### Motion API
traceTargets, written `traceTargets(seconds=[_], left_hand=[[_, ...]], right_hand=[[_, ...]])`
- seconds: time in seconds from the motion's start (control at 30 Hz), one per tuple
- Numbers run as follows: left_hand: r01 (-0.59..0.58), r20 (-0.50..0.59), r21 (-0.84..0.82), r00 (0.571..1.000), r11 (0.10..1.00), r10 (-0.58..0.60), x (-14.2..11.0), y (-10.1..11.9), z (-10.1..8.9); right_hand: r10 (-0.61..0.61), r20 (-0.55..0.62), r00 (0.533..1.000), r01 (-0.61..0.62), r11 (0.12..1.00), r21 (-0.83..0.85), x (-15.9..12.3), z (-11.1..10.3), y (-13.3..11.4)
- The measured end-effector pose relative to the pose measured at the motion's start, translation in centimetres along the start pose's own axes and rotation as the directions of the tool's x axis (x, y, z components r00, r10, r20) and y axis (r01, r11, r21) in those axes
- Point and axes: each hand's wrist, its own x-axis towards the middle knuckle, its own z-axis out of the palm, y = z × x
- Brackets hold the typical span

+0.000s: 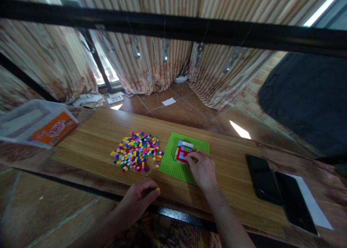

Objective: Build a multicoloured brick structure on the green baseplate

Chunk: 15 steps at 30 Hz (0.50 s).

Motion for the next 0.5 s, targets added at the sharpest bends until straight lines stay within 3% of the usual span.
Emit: traceTargets(seconds=[0.1, 0.2, 0.37, 0.5], left_hand=[[-0.004, 0.002, 0.015, 1.0, 1.0, 0.004, -0.1, 0.1, -0.1], [0.001, 0.002, 0.026, 1.0, 1.0, -0.001, -0.1, 0.3, -0.2], [0.006, 0.011, 0.036, 1.0, 0.999, -0.007, 0.0, 0.3, -0.1], [0.005, 0.012, 0.034, 1.0, 0.999, -0.006, 0.0, 0.1, 0.2]], right_hand=[[-0.14, -0.063, 0.988, 0.126, 0.975, -0.184, -1.5, 0.5, -0.5], [-0.241, -0.08, 0.967, 0.191, 0.897, -0.399, -2.8, 1.1, -0.8], [-0.293, 0.04, 0.955, 0.248, 0.722, -0.646, -3.9, 1.4, -1.7], [-0.282, 0.134, 0.95, 0.295, 0.672, -0.679, -3.6, 1.1, -2.8]])
